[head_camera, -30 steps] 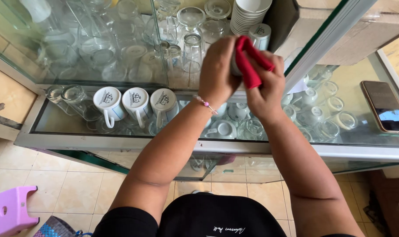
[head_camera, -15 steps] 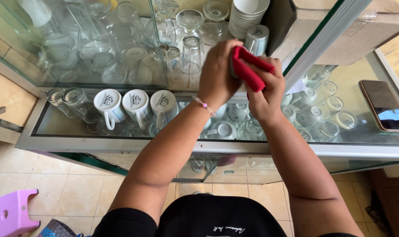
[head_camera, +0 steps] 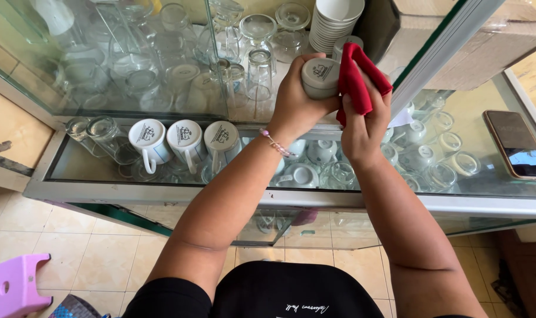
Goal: Wiping glass and ceramic cups with a cloth and arranging them in a display cabinet.
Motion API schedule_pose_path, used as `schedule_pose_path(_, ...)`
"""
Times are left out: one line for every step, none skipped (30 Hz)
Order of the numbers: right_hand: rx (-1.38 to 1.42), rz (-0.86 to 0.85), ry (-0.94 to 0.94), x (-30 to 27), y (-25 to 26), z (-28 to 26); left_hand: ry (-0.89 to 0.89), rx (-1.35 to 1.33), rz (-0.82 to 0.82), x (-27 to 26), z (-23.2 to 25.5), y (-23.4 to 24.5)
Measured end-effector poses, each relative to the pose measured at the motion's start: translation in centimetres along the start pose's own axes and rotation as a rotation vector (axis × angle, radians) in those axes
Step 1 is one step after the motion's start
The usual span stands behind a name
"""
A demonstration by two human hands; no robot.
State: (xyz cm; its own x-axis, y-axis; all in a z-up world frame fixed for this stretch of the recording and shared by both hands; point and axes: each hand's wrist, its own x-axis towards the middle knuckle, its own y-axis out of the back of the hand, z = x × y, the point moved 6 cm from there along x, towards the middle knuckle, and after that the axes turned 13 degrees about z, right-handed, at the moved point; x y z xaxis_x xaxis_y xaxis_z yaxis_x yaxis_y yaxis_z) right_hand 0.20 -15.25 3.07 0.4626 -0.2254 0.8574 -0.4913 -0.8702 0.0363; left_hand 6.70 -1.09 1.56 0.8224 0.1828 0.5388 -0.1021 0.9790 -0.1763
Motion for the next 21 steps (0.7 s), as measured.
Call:
schedule_pose_path(-0.002,0.002,0.002,0.0,0.1,0.5,-0.002,-0.002,-0.002,0.2,0.1,0.0)
schedule_pose_path(0.033,-0.012,-0.015,-0.1,0.1,1.0,0.093,-0.066,-0.014,0.3,-0.3,-0.1)
schedule_pose_path(0.068,-0.026,-0.033,-0.3,0.1,1.5,0.188,-0.131,-0.026,0.4,-0.8,-0.1)
schedule_pose_path(0.071,-0.029,-0.032,-0.1,0.0,1.3,0.187,-0.129,-0.022,0.4,-1.5,0.1)
schedule_pose_path(0.232,-0.057,-0.247,-0.1,-0.4,2.1,0.172,-0.275,0.001,0.6,-1.9,0.5)
schedule_pose_path(0.391,-0.085,-0.459,-0.2,-0.8,2.8,0.155,-0.422,0.018,0.9,-2.4,0.6)
schedule_pose_path(0.392,-0.084,-0.456,0.0,-1.1,2.5,0.151,-0.422,0.016,1.1,-2.3,0.8)
schedule_pose_path(0.395,-0.064,-0.531,-0.1,-1.1,2.5,0.166,-0.472,-0.039,1.0,-2.3,0.6)
schedule_pose_path(0.397,-0.043,-0.606,-0.2,-1.1,2.6,0.181,-0.522,-0.095,1.0,-2.3,0.4)
schedule_pose_path(0.397,-0.045,-0.609,-0.3,-1.0,4.0,0.183,-0.522,-0.092,0.7,-2.3,0.3)
schedule_pose_path(0.262,-0.013,-0.330,0.2,-0.4,4.1,0.152,-0.364,-0.225,0.1,-2.2,-0.4)
schedule_pose_path(0.131,0.016,-0.047,0.6,0.0,4.0,0.114,-0.204,-0.358,-0.3,-2.1,-1.2)
schedule_pose_path(0.133,0.017,-0.046,0.7,-0.3,4.1,0.112,-0.202,-0.357,-0.3,-1.7,-1.2)
schedule_pose_path(0.156,0.010,-0.049,0.7,-0.3,4.1,0.093,-0.194,-0.297,-0.3,-1.4,-1.0)
schedule_pose_path(0.180,0.004,-0.053,0.7,-0.4,4.2,0.074,-0.186,-0.236,-0.4,-1.1,-0.9)
schedule_pose_path(0.177,0.005,-0.053,0.9,-0.5,3.7,0.075,-0.188,-0.239,-0.1,-0.8,-0.8)
schedule_pose_path(0.248,-0.055,-0.175,0.9,-1.0,3.7,0.104,-0.199,-0.194,0.3,-0.7,-0.4)
schedule_pose_path(0.321,-0.117,-0.297,0.8,-1.7,3.7,0.133,-0.209,-0.148,0.7,-0.6,0.0)
schedule_pose_path(0.320,-0.115,-0.297,0.9,-1.7,3.3,0.133,-0.209,-0.150,0.9,-0.4,0.3)
schedule_pose_path(0.299,-0.117,-0.343,0.8,-1.8,3.2,0.141,-0.172,-0.175,1.0,-0.4,0.5)
schedule_pose_path(0.278,-0.120,-0.389,0.7,-1.9,3.1,0.149,-0.135,-0.199,1.1,-0.3,0.8)
